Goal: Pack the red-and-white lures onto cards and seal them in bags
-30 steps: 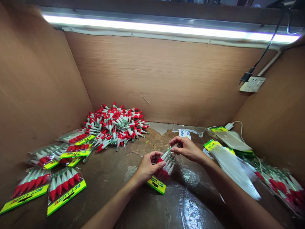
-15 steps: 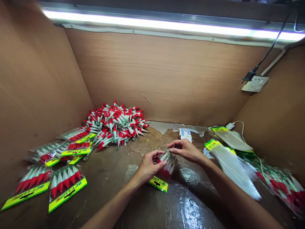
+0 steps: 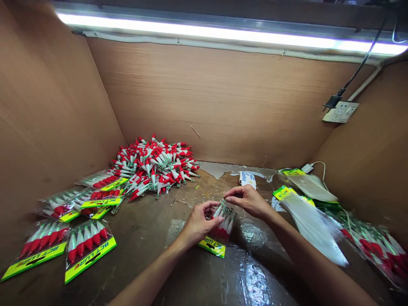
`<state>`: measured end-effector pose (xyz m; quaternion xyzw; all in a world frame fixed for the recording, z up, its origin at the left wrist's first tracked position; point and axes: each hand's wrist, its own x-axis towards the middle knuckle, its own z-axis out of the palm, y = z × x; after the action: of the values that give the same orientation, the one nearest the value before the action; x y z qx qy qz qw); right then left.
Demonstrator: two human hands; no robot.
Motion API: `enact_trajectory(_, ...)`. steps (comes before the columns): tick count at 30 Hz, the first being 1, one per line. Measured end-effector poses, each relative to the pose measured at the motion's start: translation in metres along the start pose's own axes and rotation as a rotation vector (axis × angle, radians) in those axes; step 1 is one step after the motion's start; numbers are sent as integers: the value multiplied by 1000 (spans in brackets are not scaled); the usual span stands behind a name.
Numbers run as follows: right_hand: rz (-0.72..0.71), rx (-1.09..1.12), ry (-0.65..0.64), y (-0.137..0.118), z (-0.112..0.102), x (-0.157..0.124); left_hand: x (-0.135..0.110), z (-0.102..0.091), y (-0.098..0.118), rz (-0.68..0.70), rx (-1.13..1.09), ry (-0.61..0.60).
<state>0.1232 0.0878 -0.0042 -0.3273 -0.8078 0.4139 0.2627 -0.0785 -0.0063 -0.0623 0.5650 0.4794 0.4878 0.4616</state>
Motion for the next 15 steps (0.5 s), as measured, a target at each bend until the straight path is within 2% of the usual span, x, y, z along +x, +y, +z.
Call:
enact_trajectory(2, -16, 25, -12, -2, 3, -1, 1, 0, 0, -10, -20, 3)
enact_trajectory(7, -55, -79, 53, -4, 5, -2, 1, -1, 0, -27, -53, -1)
enact_trajectory(10, -93, 6, -1, -7, 3, -1, 0, 0, -1, -43, -67, -2)
enact_trajectory(15, -68, 119, -37, -9, 5, -1, 0, 0, -3, -67, -67, 11)
